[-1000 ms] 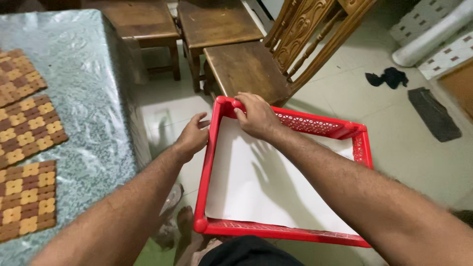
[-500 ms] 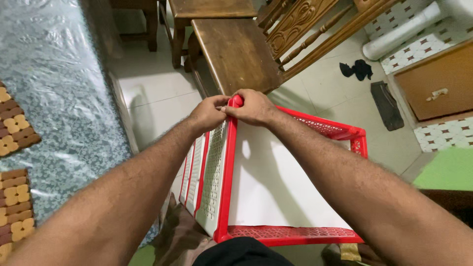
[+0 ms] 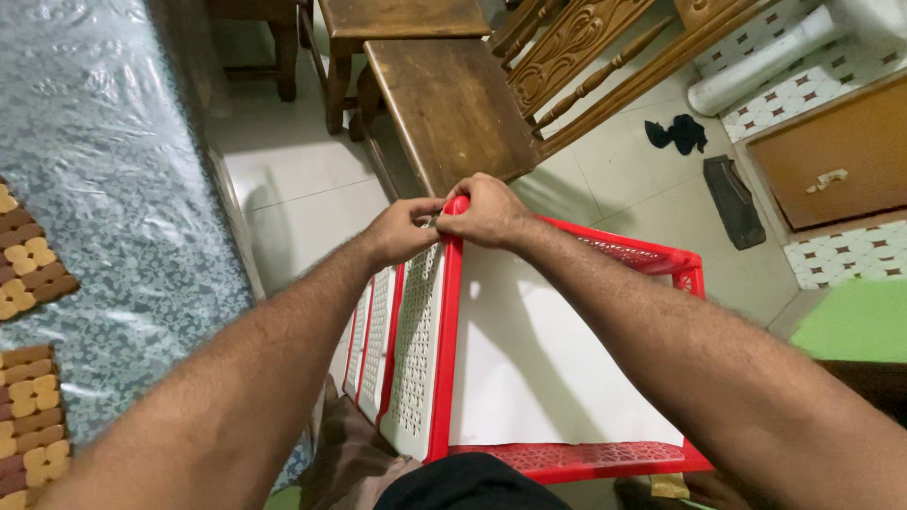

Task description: The person assembles a red plastic basket by snapping together corner connectors and side panels. They then disassemble a white basket and place its panels inside the red basket.

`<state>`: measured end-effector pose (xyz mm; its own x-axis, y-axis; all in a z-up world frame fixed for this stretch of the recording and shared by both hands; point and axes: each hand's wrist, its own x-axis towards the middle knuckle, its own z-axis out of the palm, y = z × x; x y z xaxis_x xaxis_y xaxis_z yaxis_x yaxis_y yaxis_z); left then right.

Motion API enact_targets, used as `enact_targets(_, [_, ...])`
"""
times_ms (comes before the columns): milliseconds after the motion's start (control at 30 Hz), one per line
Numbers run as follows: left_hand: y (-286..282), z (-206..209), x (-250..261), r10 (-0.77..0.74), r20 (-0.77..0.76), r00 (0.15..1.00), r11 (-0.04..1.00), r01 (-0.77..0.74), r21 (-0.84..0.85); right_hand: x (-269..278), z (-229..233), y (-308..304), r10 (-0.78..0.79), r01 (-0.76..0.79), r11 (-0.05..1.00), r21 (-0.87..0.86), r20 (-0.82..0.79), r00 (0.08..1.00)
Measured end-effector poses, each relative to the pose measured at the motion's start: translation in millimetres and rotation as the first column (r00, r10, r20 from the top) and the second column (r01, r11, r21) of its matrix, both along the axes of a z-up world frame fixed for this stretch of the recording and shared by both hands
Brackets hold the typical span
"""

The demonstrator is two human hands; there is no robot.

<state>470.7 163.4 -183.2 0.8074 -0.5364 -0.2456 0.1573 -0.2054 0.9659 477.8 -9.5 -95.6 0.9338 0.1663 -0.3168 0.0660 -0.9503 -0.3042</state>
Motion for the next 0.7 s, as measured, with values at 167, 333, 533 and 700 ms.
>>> enact_targets(167, [-4.7, -1.8, -5.8, 0.052, -0.014, 0.999, 0.998, -0.051, 0.033, -2.5, -1.6, 1.4, -0.016, 0.016, 1.000, 0.015, -0.008, 1.000])
enact_targets(333, [-3.7, 4.8, -8.0, 0.061, 0.008, 0.998, 0.992, -0.062, 0.109, -3.3, -1.6, 3.5, -0.014, 0.014, 1.000, 0.012, 0.005, 1.000])
enact_targets(533, [-3.0, 7.2, -11.5, 0.071, 0.002, 0.997, 0.991, -0.071, 0.110, -3.9, 0.1, 6.9, -0.017, 0.016, 1.000, -0.023, -0.039, 0.999])
enact_targets(700, [-3.8, 6.7, -7.2, 0.062, -0.065, 0.996, 0.982, -0.049, 0.182, -5.4, 4.9, 9.3, 0.006, -0.008, 0.999, -0.035, -0.060, 0.998])
